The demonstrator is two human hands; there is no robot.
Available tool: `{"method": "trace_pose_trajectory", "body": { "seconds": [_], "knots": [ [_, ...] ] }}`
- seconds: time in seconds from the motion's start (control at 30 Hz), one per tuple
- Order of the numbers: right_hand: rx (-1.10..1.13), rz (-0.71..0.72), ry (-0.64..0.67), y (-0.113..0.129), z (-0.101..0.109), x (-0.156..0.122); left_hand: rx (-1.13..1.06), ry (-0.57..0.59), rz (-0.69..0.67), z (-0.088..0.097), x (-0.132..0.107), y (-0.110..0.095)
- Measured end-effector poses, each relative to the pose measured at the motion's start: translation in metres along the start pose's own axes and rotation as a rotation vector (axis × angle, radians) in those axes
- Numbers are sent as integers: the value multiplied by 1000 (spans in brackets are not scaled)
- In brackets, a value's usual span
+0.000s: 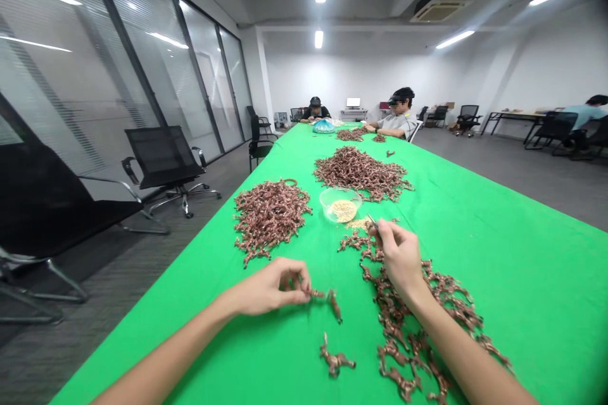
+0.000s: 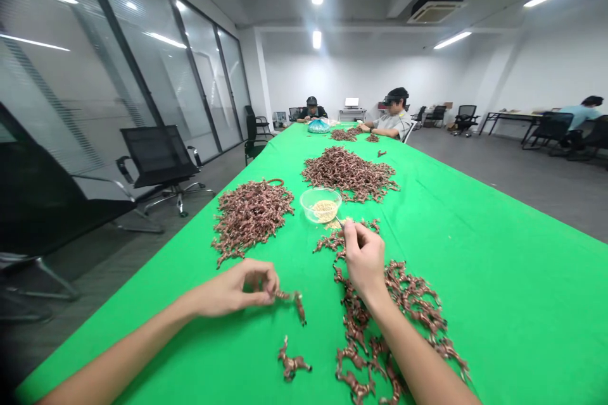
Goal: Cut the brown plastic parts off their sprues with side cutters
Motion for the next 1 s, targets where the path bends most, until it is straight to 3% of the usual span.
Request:
{"method": "trace_pose_trajectory", "body": {
  "seconds": [0.17,0.3,0.4,0.5,0.73,1.0],
  "knots": [
    [-26,8,21,-1,-2,-3,-81,-125,-18,6,-3,10],
    [-69,28,57,1,-5,-5,137,-323,28,7,-5,12],
    [-102,77,84,5,-8,-5,403,-417,29,1,-9,2],
    [-203,154,171,9,-16,-7,591,-406,11,-9,-11,-8],
    [-743,382,584,5,-49,-30,653,-395,12,-12,-10,-5],
    [-777,466,795,12,-60,-49,636,-387,-10,-4,-8,-2]
  ]
}}
Point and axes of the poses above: each hand's wrist, its own x-axis towards the middle knuckle, its own z-axis out of the back of the hand, y = z × x, the point moved 7 cm from there along x, towards the middle knuckle, and after that the axes turned 1 degree about -z, right-handed, at the moved point
